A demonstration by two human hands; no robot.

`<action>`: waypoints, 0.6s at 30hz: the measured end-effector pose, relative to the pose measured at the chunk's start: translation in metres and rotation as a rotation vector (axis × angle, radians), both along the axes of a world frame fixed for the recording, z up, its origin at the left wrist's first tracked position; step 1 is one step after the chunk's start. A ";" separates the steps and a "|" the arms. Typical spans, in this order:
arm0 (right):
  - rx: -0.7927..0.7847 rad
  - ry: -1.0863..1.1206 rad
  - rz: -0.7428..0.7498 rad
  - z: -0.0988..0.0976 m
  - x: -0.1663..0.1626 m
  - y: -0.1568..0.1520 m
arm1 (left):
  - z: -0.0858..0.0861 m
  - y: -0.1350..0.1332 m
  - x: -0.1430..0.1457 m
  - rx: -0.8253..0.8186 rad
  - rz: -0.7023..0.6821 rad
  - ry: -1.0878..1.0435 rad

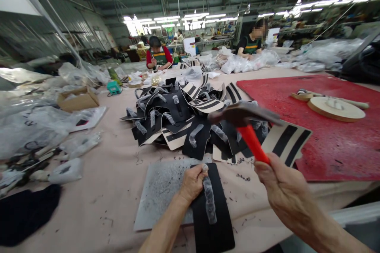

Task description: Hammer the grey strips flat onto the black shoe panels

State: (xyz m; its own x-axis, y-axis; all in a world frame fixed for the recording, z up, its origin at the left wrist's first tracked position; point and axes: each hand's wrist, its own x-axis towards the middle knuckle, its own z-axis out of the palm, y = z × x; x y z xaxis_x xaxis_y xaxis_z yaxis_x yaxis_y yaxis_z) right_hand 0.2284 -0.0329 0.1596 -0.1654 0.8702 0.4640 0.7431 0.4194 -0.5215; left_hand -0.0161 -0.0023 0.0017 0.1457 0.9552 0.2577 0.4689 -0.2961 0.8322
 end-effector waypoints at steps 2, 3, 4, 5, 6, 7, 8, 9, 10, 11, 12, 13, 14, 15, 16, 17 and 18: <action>0.013 0.017 0.000 -0.009 -0.002 -0.004 | 0.001 0.000 0.000 -0.002 0.000 0.010; -0.017 -0.050 0.039 -0.018 0.000 -0.006 | 0.001 0.000 0.000 -0.005 -0.002 0.022; -0.072 -0.150 0.092 -0.029 0.002 -0.008 | 0.002 -0.001 0.000 -0.006 -0.004 0.035; -0.147 -0.258 0.138 -0.038 0.006 -0.009 | 0.003 -0.001 0.000 -0.005 -0.006 0.048; -0.228 -0.347 0.155 -0.045 0.011 -0.009 | 0.004 -0.001 0.000 -0.003 -0.007 0.056; -0.302 -0.401 0.137 -0.051 0.016 -0.009 | 0.004 -0.001 0.000 0.000 -0.006 0.058; -0.370 -0.419 0.106 -0.054 0.021 -0.007 | 0.004 -0.002 0.000 0.004 -0.002 0.053; -0.430 -0.412 0.069 -0.057 0.025 -0.005 | 0.005 -0.002 0.000 0.008 0.004 0.043; -0.483 -0.382 0.030 -0.060 0.030 -0.003 | 0.005 -0.002 0.001 0.011 0.008 0.032; -0.534 -0.339 0.008 -0.065 0.034 -0.001 | 0.005 -0.002 0.001 0.015 0.015 0.020; -0.588 -0.294 0.004 -0.072 0.038 0.001 | 0.006 -0.002 0.001 0.019 0.021 0.009; -0.644 -0.253 0.012 -0.082 0.042 0.003 | 0.006 -0.001 0.001 0.022 0.027 0.002; -0.693 -0.224 0.023 -0.093 0.046 0.005 | 0.006 -0.001 0.001 0.022 0.034 -0.004; -0.731 -0.220 0.022 -0.104 0.049 0.006 | 0.006 -0.001 0.002 0.019 0.039 -0.008; -0.747 -0.244 0.005 -0.115 0.051 0.006 | 0.006 -0.001 0.002 0.014 0.043 -0.011; -0.725 -0.290 -0.030 -0.123 0.051 0.006 | 0.006 -0.001 0.002 0.006 0.047 -0.013; -0.659 -0.344 -0.068 -0.129 0.048 0.005 | 0.006 0.000 0.002 -0.001 0.054 -0.015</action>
State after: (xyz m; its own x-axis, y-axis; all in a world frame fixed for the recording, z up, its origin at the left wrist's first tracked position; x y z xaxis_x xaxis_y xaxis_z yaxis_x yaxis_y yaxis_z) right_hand 0.2761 -0.0284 0.0308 -0.1432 0.9635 -0.2260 0.9228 0.0474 -0.3825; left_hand -0.0141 -0.0026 0.0075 0.0905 0.9618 0.2582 0.4718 -0.2697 0.8394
